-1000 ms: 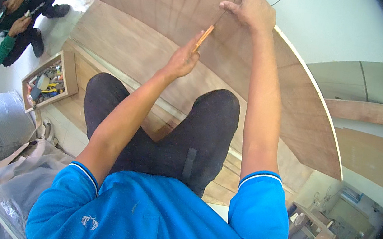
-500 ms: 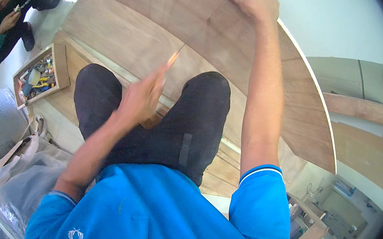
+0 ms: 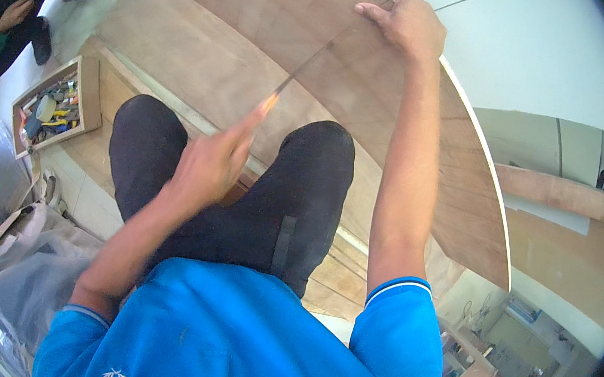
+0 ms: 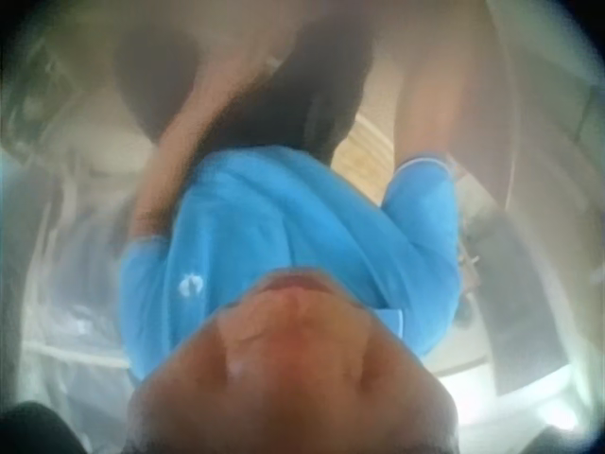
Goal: The person uses a hand saw to cut a curved wooden panel while kneeling on the floor. They hold the panel steady with one hand and saw along a marked line with the other, occasionally adjusting the panel's position.
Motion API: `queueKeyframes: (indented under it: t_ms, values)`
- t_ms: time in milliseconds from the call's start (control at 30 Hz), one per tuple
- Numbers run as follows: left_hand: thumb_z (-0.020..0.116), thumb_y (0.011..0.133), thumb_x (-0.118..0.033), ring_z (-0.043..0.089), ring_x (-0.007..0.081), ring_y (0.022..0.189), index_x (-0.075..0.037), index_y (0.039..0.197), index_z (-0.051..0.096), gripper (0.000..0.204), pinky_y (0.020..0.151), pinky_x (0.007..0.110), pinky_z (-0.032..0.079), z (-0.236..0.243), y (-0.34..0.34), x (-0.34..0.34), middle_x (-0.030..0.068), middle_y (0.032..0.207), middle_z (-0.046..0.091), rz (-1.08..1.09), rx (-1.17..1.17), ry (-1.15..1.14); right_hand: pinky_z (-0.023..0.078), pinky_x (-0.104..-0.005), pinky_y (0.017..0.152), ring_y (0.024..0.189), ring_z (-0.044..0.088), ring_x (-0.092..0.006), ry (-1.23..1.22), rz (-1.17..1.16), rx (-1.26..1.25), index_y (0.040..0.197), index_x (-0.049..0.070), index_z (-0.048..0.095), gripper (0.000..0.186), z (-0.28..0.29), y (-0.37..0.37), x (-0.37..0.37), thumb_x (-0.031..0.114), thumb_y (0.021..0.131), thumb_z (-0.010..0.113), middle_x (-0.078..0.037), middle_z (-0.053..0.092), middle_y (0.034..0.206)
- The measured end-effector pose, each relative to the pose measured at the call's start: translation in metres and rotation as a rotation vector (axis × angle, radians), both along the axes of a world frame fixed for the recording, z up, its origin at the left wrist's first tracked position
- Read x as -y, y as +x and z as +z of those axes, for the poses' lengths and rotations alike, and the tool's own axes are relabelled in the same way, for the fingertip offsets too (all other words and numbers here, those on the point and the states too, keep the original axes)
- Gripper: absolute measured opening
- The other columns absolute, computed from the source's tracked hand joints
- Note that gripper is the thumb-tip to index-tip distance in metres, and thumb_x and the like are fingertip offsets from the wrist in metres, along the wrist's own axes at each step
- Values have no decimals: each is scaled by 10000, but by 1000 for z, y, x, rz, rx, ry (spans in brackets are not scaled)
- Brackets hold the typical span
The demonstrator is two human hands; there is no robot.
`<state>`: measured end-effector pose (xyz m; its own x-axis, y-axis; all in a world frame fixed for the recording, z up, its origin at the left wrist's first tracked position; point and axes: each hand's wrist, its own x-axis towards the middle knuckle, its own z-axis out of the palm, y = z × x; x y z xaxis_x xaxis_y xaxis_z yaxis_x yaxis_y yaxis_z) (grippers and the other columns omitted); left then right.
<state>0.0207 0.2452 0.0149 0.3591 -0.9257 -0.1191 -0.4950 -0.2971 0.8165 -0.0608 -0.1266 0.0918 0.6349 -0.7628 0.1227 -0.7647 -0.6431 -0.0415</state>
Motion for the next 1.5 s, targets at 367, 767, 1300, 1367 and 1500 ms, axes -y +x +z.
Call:
queueKeyframes:
  t_ms: [367, 767, 1300, 1367, 1500]
  values:
    - [572, 1076, -214, 690, 496, 855, -308, 1628, 460, 571, 745, 555, 544, 34, -2, -24, 296, 881, 687, -7, -139, 118, 563, -430, 763, 834, 751, -245, 57, 6, -14, 1226, 115, 766, 754, 1, 0, 6, 727, 790, 821, -66, 778, 864]
    - [584, 1069, -237, 683, 492, 852, -275, 1604, 492, 543, 777, 572, 534, -17, 7, 72, 275, 881, 698, 53, -64, 20, 590, -443, 834, 968, 779, -264, -21, 15, -47, 1426, 88, 690, 934, -6, 15, -10, 753, 781, 812, -87, 812, 1004]
    - [574, 1070, -203, 695, 501, 840, -278, 1592, 514, 531, 740, 548, 551, 5, 2, 43, 294, 876, 689, 20, -83, 41, 585, -471, 827, 1007, 766, -295, -5, -23, -48, 1283, 143, 747, 792, -7, 6, -21, 755, 784, 794, -81, 813, 1009]
    - [571, 1068, -200, 695, 498, 809, -281, 1602, 505, 544, 737, 543, 555, 32, -2, -25, 284, 838, 680, 9, -134, 41, 577, -452, 785, 895, 768, -252, -49, -43, -76, 1248, 131, 755, 759, 5, 2, -23, 751, 812, 790, -52, 802, 922]
    - [570, 1074, -224, 700, 485, 795, -284, 1596, 503, 529, 746, 548, 562, 10, 2, -10, 276, 829, 677, -28, -138, 168, 580, -458, 787, 913, 770, -265, -14, -65, -68, 1233, 130, 754, 752, 12, 0, -32, 749, 807, 793, -58, 807, 947]
